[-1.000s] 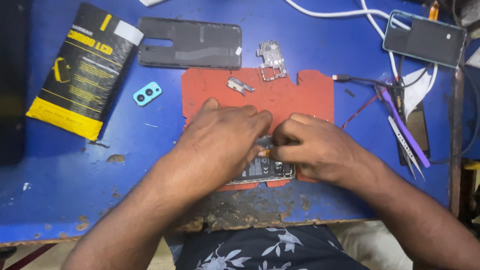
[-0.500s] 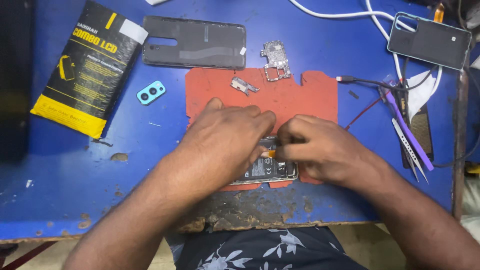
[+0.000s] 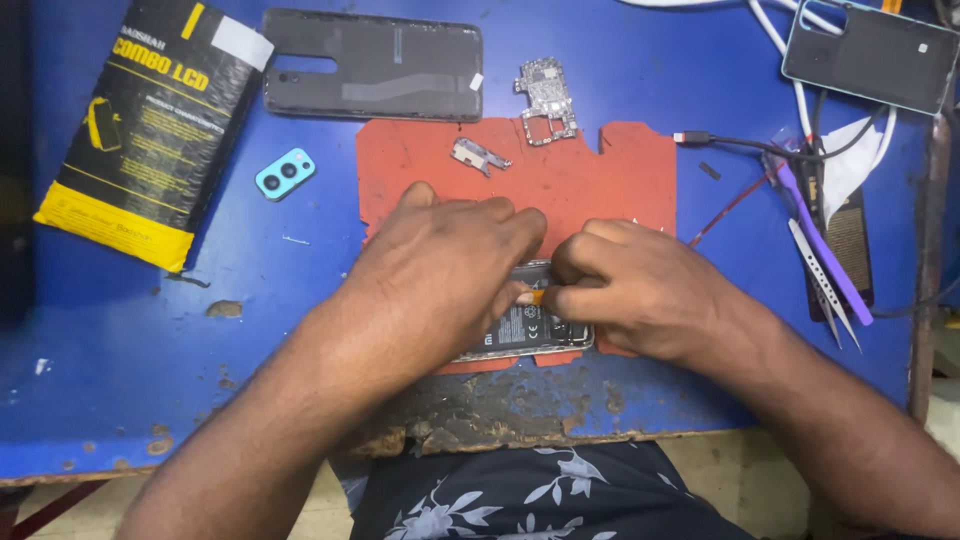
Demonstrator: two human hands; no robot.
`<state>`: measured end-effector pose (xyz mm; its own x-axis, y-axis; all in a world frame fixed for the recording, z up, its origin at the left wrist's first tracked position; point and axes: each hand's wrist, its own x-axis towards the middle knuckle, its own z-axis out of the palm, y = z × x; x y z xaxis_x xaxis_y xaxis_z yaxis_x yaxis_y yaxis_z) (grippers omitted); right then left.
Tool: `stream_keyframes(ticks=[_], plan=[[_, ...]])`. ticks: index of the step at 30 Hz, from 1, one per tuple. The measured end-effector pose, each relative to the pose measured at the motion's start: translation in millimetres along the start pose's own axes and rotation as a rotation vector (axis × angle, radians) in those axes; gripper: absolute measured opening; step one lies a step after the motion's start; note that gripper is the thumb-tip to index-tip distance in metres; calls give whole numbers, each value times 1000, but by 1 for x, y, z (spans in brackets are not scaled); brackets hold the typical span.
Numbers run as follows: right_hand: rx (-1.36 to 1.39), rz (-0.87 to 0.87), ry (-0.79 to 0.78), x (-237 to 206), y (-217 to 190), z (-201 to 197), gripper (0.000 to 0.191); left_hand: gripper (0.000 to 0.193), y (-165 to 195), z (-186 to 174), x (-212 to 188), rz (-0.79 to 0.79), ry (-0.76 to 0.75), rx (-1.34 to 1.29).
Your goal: The person removes the back cover of a smartphone, disconnects internal ribbon cables, and uses a screwdriver to unscrew and remove the camera module. They then reconnect the cables and place the back cover back onto the phone.
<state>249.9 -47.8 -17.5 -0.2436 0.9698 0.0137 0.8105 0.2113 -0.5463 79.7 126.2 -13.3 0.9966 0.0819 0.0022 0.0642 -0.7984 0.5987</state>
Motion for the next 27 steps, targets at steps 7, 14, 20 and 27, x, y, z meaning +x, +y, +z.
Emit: stream_keyframes(ticks=[7, 14, 20, 27], plan=[[51, 55, 50, 0, 1, 2, 43, 27, 0, 0, 1, -13, -30, 35], [70, 78, 8, 2, 1, -1, 43, 29, 0, -2, 1, -18, -37, 19], [15, 34, 14, 1, 0, 0, 41, 29, 1, 0, 1, -8, -14, 10], [12, 77, 26, 2, 2, 2, 42, 27, 0, -1, 1, 7, -10, 33]])
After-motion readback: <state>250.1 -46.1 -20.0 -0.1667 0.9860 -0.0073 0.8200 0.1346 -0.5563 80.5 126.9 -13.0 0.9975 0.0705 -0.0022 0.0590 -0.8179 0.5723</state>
